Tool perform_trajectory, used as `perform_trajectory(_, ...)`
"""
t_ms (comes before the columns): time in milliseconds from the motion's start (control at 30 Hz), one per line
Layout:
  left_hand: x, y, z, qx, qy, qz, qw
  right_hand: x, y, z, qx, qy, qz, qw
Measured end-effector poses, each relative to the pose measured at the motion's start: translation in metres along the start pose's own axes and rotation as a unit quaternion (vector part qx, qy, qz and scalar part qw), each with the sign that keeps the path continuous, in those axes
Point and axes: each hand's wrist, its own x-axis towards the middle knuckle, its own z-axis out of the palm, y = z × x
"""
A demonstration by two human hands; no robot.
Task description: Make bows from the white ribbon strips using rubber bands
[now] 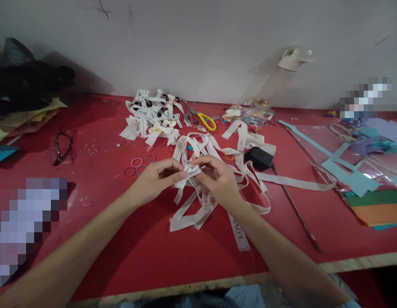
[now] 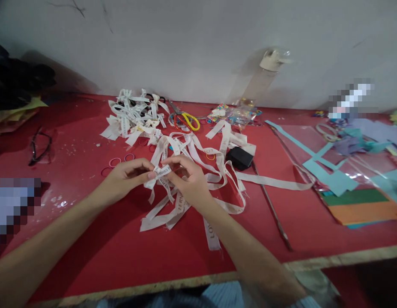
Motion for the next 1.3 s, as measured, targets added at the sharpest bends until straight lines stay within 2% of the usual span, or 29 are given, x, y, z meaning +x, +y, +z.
perform_trajectory(133,0.0,-0.001,0.003,-0.023,0.009,0.001,1.0,-0.003,0.001,0.002,-0.065,0.018,-0.048,0.997)
perform_trajectory(233,0.001,0.0,0.005,-0.047,0.018,0.0,0.999,-0.004,0.002,0.004,-0.084,0.031,-0.051,0.995)
perform_trajectory(333,0.002,0.0,0.007,-0.045,0.023,-0.01,0.999,-0.005,0.002,0.005,-0.072,0.031,-0.029,0.997)
perform_trajectory(500,0.001,-0.001,0.009,-0.059,0.02,-0.018,0.998,-0.004,0.001,0.006,-0.015,-0.001,0.002,1.0)
perform_trajectory(733,-0.001,-0.001,0.01,-0.067,0.029,-0.011,0.997,-0.004,0.0,0.005,0.032,0.027,0.037,0.998)
perform_trajectory(867,-0.002,0.0,0.011,-0.038,0.052,0.007,0.998,-0.005,0.0,0.006,0.037,0.033,0.021,0.999)
perform_trajectory(1100,-0.002,0.001,0.013,-0.036,0.059,0.019,0.997,-0.004,0.002,0.007,0.003,0.047,-0.012,0.999)
perform_trajectory(1300,0.0,-0.002,0.011,0.001,0.106,0.06,0.992,-0.004,0.002,0.006,0.053,-0.009,0.013,0.998)
